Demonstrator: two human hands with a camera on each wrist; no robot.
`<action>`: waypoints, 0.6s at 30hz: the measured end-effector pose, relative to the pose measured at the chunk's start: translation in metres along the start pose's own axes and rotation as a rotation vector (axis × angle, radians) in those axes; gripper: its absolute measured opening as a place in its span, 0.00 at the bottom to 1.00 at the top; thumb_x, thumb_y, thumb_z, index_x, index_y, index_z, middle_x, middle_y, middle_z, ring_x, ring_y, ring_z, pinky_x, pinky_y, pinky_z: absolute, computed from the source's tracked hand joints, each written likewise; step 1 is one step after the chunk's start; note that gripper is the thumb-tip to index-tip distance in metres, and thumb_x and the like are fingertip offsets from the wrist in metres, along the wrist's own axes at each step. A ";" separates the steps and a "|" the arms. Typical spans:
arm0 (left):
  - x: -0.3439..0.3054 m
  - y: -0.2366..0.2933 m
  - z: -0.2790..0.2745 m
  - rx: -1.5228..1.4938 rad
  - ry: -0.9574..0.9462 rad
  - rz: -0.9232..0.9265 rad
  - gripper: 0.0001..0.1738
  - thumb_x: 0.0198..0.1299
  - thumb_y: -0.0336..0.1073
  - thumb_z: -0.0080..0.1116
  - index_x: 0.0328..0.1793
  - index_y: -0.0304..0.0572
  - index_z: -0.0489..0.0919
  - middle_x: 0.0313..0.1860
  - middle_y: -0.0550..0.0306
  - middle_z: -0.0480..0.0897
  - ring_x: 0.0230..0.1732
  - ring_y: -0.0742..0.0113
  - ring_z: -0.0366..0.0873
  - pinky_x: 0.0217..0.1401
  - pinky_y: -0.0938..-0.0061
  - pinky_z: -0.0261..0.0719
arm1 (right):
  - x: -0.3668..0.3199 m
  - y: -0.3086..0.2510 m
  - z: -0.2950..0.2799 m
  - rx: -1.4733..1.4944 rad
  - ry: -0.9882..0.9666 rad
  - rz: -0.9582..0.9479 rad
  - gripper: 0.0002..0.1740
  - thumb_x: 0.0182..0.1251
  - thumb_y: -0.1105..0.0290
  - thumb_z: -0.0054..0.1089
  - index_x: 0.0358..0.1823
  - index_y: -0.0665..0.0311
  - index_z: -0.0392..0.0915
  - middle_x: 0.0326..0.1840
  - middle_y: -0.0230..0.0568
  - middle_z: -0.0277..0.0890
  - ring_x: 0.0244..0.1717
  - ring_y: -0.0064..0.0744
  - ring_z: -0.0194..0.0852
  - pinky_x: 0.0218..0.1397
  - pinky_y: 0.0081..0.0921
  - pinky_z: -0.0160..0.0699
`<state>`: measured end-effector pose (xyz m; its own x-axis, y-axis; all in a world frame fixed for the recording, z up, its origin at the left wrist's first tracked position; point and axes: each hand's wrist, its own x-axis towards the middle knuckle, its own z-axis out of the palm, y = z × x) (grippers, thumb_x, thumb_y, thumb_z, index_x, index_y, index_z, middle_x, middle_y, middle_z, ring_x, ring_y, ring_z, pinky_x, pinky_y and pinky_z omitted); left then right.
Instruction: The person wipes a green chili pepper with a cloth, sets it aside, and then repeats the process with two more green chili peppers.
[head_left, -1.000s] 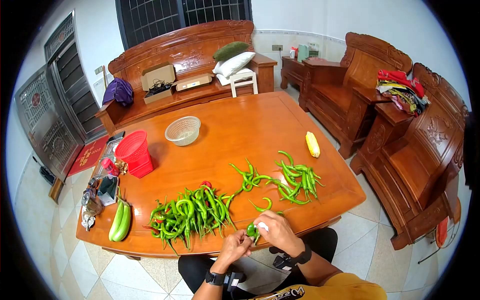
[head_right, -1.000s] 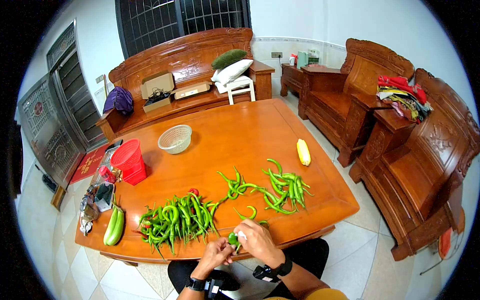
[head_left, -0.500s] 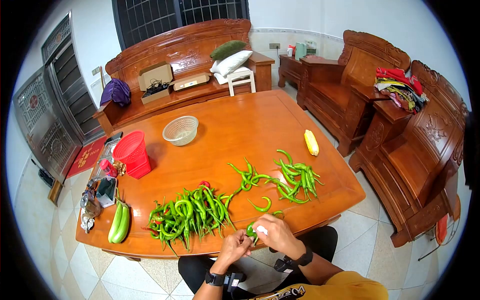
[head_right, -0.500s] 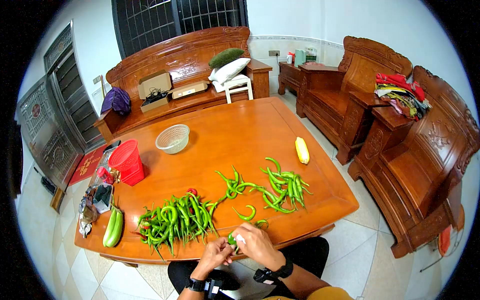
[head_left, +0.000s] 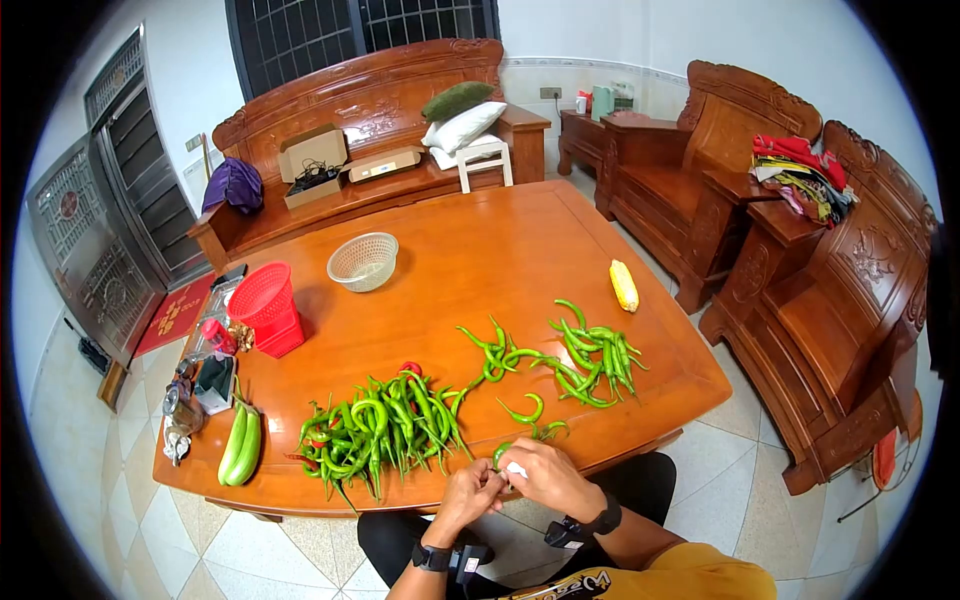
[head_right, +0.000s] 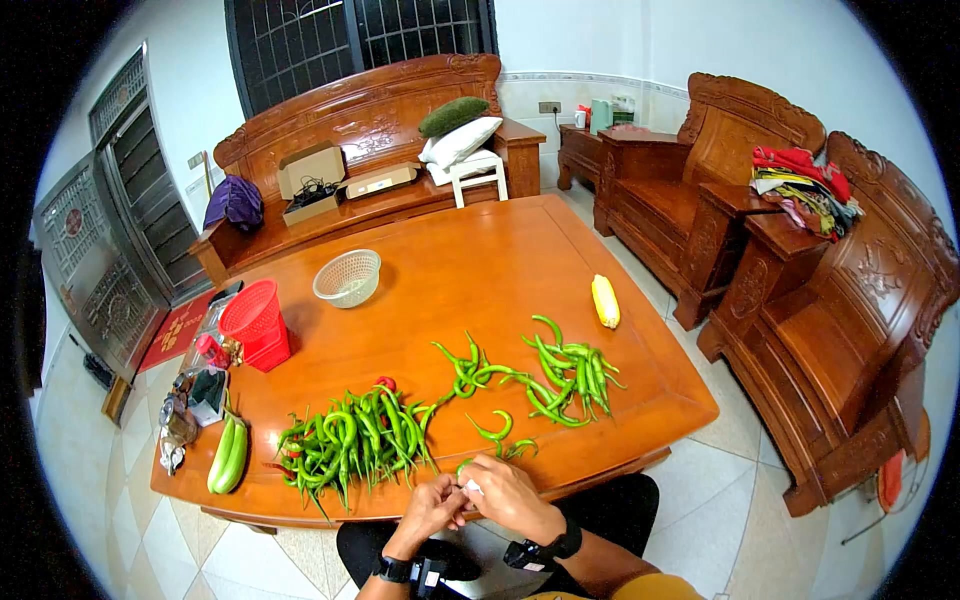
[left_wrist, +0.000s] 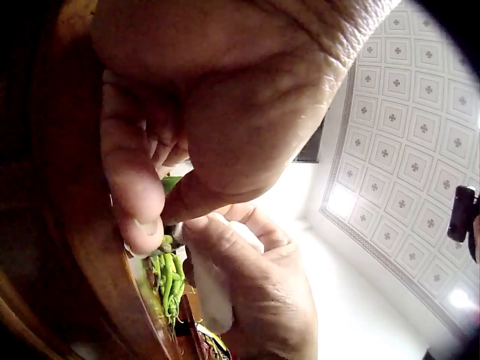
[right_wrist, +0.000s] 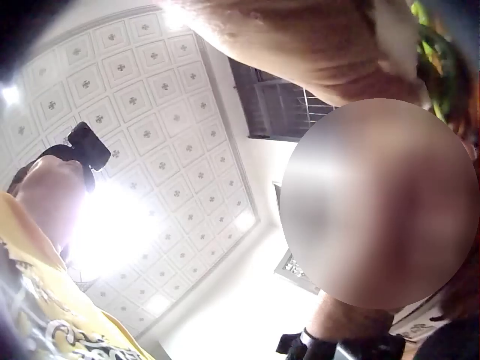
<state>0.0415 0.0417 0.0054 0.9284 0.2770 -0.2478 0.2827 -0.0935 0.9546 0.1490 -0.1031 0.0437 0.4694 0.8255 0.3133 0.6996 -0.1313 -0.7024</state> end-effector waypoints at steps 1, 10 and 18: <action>-0.001 0.002 0.001 -0.012 -0.001 -0.004 0.12 0.69 0.35 0.55 0.47 0.29 0.77 0.30 0.58 0.84 0.22 0.75 0.81 0.24 0.79 0.79 | -0.001 0.001 -0.001 0.000 0.005 -0.008 0.08 0.57 0.77 0.63 0.40 0.66 0.79 0.39 0.48 0.78 0.40 0.53 0.79 0.43 0.41 0.79; -0.001 0.003 0.001 -0.024 -0.008 -0.035 0.13 0.69 0.36 0.56 0.47 0.30 0.77 0.29 0.59 0.84 0.22 0.76 0.80 0.23 0.80 0.79 | 0.007 0.006 -0.006 0.019 0.181 -0.031 0.08 0.58 0.77 0.63 0.40 0.67 0.79 0.39 0.49 0.77 0.40 0.54 0.79 0.43 0.41 0.79; -0.002 0.003 0.001 -0.008 0.023 -0.006 0.11 0.68 0.35 0.55 0.44 0.30 0.77 0.28 0.58 0.83 0.22 0.74 0.82 0.24 0.78 0.80 | 0.003 -0.001 0.003 0.028 0.034 -0.007 0.10 0.57 0.78 0.63 0.41 0.67 0.79 0.40 0.48 0.77 0.42 0.53 0.78 0.45 0.40 0.79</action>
<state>0.0406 0.0393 0.0088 0.9209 0.2994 -0.2496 0.2861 -0.0845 0.9545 0.1480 -0.0983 0.0434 0.4833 0.8069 0.3397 0.6879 -0.1100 -0.7174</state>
